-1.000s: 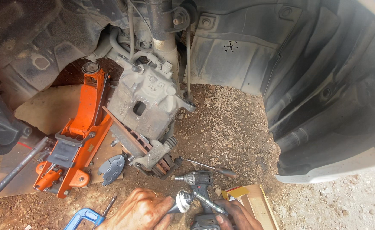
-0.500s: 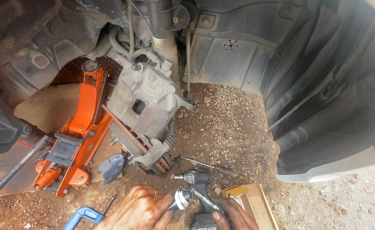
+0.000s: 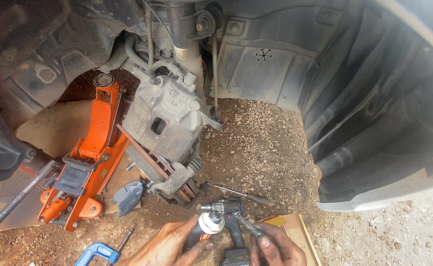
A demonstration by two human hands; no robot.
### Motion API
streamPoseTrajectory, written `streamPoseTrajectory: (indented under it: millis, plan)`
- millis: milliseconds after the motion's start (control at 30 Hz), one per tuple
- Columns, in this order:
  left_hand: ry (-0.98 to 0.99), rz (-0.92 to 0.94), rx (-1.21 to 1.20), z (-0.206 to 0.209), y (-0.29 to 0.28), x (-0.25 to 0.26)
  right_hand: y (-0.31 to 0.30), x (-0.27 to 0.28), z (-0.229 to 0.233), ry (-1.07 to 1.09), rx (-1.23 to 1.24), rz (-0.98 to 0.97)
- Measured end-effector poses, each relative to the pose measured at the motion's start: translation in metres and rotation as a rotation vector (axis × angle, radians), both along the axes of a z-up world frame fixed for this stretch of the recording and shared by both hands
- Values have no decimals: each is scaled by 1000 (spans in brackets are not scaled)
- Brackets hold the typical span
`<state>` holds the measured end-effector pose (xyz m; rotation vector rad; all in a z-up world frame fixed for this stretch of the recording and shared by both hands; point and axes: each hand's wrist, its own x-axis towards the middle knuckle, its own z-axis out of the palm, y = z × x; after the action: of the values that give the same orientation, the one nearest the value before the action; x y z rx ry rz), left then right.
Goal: The person uses a blue C-clamp to compress the piston of a brake caliper. They then place the caliper back onto the brake rotor and use a cordless impact wrench to tighten the mounting bolts, securing the caliper in place.
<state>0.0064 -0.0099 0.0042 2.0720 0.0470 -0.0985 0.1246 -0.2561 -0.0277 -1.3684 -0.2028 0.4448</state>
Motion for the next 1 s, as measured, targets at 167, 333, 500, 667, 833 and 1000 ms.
streamPoseTrajectory:
  millis: [167,333,500,667,833,1000]
  plan:
    - [-89,90,-113,-4,-7,-4,-3,-5,-11,53,-162,-102]
    - [58,93,-605,-4,-14,3,3,-12,-11,161,-147,-168]
    - [119,293,-231,-22,-15,6,5,-8,-6,-78,-68,-87]
    - [-228,555,312,-91,-38,-28,9,-11,-7,-161,-24,-51]
    - [-213,374,-13,-59,-17,-6,-9,-3,-8,-41,-620,222]
    - [-337,350,-44,-42,-11,-2,-25,-4,-50,78,-491,235]
